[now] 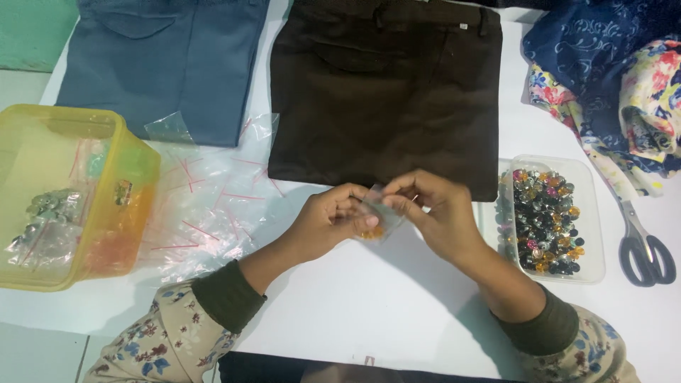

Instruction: Sorting and placing small orange beads into a plastic bag

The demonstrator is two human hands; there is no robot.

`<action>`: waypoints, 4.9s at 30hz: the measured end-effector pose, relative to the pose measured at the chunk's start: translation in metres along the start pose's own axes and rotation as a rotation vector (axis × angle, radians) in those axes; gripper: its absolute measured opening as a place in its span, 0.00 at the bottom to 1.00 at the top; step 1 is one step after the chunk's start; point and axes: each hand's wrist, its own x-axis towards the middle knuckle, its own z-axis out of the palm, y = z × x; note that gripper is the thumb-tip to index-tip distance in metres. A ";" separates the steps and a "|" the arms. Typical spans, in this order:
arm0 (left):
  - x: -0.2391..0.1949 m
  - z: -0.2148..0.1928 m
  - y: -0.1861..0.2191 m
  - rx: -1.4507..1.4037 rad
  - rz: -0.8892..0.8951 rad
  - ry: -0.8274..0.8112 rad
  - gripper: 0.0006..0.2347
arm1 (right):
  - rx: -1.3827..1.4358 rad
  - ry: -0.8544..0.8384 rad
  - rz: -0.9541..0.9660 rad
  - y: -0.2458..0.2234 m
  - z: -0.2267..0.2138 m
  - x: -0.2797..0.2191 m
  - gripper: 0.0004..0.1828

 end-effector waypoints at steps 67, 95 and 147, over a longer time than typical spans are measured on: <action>-0.169 -0.225 0.150 1.594 -0.512 0.708 0.19 | -0.958 -0.584 -0.624 -0.124 0.360 0.117 0.07; 0.083 0.173 0.024 1.402 0.569 0.079 0.05 | -0.798 0.146 0.037 0.024 -0.208 -0.043 0.10; 0.180 0.209 -0.033 1.111 0.791 -0.194 0.12 | -1.319 0.156 0.240 0.062 -0.212 -0.061 0.10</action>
